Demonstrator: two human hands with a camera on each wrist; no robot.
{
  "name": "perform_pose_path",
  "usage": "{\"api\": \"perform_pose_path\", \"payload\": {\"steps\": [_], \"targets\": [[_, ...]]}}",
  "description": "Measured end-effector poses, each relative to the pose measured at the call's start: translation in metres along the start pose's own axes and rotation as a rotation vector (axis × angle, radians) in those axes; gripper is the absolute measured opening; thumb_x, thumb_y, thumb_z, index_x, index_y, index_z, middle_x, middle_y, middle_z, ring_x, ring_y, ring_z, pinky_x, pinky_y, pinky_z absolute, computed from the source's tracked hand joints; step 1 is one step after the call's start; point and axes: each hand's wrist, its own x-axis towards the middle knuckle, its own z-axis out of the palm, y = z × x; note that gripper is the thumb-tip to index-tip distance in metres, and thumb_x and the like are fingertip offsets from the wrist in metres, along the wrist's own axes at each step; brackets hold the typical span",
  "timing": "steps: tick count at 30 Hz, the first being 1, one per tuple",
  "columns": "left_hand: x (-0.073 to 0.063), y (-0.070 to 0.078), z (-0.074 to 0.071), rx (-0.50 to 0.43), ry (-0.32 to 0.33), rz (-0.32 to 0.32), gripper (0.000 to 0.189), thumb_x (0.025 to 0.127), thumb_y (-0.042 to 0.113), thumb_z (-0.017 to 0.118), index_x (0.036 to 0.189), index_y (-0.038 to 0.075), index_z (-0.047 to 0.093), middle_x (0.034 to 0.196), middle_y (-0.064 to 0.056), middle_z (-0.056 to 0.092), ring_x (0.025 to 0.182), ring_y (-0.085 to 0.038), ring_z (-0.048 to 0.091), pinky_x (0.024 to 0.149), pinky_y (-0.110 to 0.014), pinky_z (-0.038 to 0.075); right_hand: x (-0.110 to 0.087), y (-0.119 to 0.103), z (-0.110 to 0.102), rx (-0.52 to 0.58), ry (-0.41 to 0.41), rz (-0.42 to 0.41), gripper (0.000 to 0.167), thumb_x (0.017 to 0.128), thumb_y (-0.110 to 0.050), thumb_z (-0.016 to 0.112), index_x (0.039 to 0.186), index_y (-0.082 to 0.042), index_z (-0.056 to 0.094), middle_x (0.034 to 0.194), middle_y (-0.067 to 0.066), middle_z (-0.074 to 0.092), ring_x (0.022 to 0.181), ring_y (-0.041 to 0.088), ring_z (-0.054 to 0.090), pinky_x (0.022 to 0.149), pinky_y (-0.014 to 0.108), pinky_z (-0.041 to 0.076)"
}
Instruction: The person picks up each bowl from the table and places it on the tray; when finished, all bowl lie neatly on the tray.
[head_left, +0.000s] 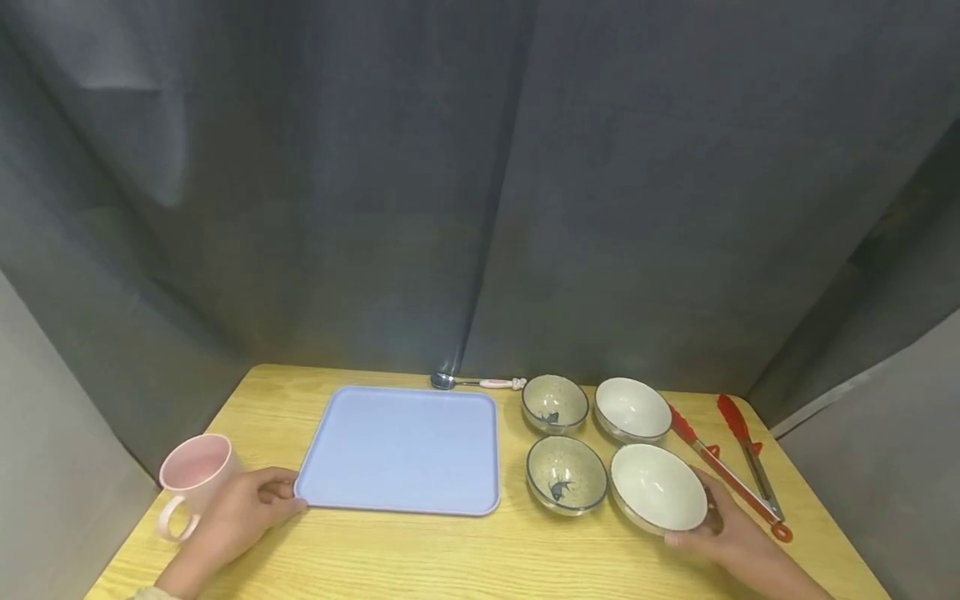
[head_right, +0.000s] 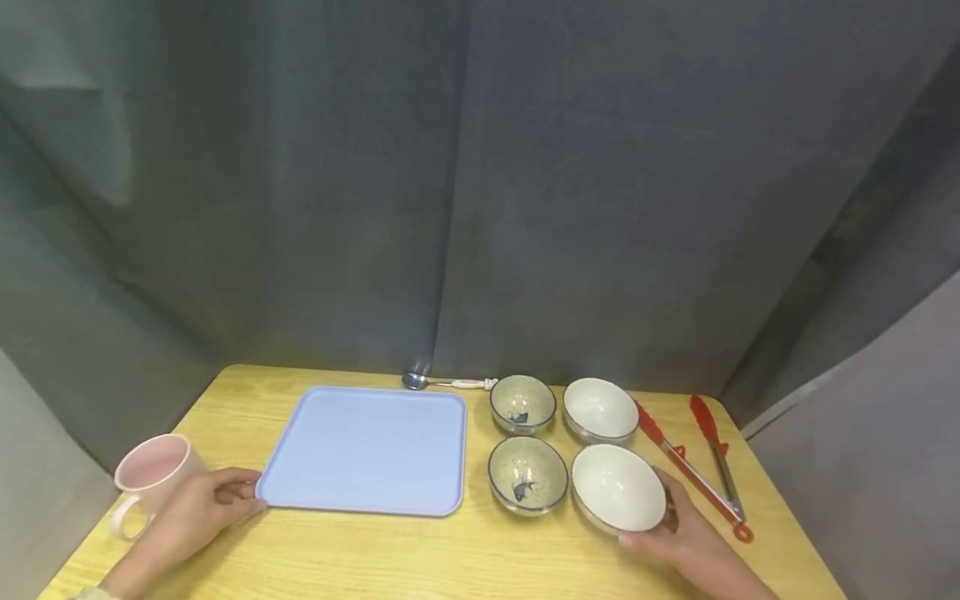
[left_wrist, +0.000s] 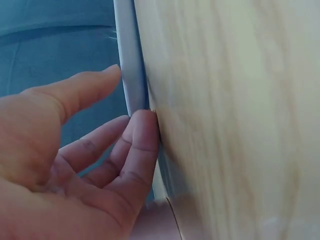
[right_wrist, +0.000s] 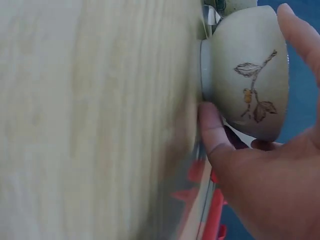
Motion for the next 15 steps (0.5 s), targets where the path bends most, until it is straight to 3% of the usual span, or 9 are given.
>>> {"api": "perform_pose_path", "payload": {"steps": [4, 9, 15], "targets": [[0.0004, -0.0006, 0.0006, 0.018, 0.009, 0.016, 0.052, 0.09, 0.023, 0.095, 0.133, -0.001, 0.078, 0.096, 0.001, 0.082, 0.084, -0.004, 0.075, 0.079, -0.024, 0.06, 0.0039, 0.0048, 0.0003, 0.046, -0.029, -0.032, 0.124, 0.099, -0.031, 0.084, 0.173, 0.001, -0.011, 0.172, 0.041, 0.015, 0.154, 0.067, 0.035, 0.11, 0.051, 0.056], [0.003, 0.0018, 0.002, 0.058, 0.022, 0.058, 0.051, 0.09, 0.024, 0.095, 0.132, 0.0, 0.078, 0.089, 0.005, 0.081, 0.081, -0.001, 0.072, 0.077, -0.024, 0.06, 0.0057, 0.0062, -0.0006, 0.056, -0.041, -0.047, 0.13, 0.099, -0.029, 0.083, 0.172, 0.001, -0.02, 0.172, 0.043, 0.011, 0.153, 0.067, 0.036, 0.102, 0.039, 0.059], [0.0037, 0.0046, 0.0019, 0.054, 0.021, 0.026, 0.049, 0.09, 0.022, 0.094, 0.13, 0.0, 0.079, 0.089, 0.004, 0.081, 0.082, -0.003, 0.072, 0.075, -0.024, 0.059, 0.004, 0.0009, 0.0044, 0.033, -0.022, -0.069, 0.129, 0.098, -0.029, 0.084, 0.173, -0.002, -0.017, 0.172, 0.039, 0.014, 0.15, 0.06, 0.041, 0.098, 0.034, 0.057]]}}
